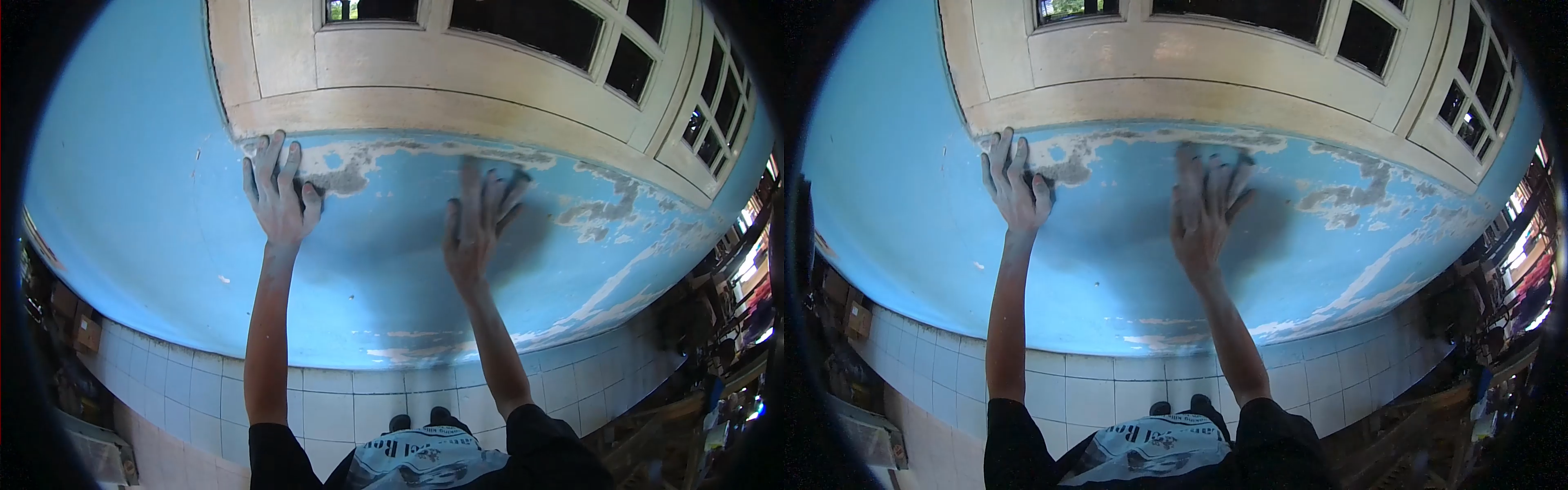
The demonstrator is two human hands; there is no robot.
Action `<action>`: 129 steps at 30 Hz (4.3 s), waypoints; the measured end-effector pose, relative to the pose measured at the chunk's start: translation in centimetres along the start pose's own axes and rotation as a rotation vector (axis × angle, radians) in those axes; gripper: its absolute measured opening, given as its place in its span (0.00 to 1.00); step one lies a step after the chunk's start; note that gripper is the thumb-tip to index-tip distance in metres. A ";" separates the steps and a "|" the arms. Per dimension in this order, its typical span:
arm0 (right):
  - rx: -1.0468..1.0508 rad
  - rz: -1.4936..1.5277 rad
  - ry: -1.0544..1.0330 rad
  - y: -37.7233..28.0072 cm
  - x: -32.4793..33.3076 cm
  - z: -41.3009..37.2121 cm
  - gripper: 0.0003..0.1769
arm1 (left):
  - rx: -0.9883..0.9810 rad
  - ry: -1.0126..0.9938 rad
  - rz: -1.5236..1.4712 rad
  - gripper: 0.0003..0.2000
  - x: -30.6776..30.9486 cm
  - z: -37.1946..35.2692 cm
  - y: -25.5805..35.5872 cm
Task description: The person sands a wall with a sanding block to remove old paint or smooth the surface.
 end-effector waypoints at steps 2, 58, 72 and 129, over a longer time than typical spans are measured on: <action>-0.075 0.059 -0.034 -0.1 -0.4 1.1 0.27 | 0.000 0.011 0.003 0.23 -0.1 0.0 -0.1; 0.730 -0.281 -0.428 -8.6 -1.6 0.8 0.26 | 0.007 0.027 -0.011 0.22 0.1 -0.1 -0.1; 0.576 -0.194 -0.339 -7.9 0.5 1.7 0.22 | 0.008 0.060 -0.015 0.20 0.2 0.0 -0.2; 0.590 0.019 -0.159 -9.1 -0.3 0.9 0.21 | 0.017 0.025 -0.012 0.21 0.2 0.1 0.0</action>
Point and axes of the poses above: each hand's wrist, its own z-axis towards the middle knuckle, its own x-axis out of the back of the hand, y = z × x, the point moved 8 cm from there along z, towards the middle knuckle, and after that the axes turned 3 degrees about z, right-handed, at the moved point
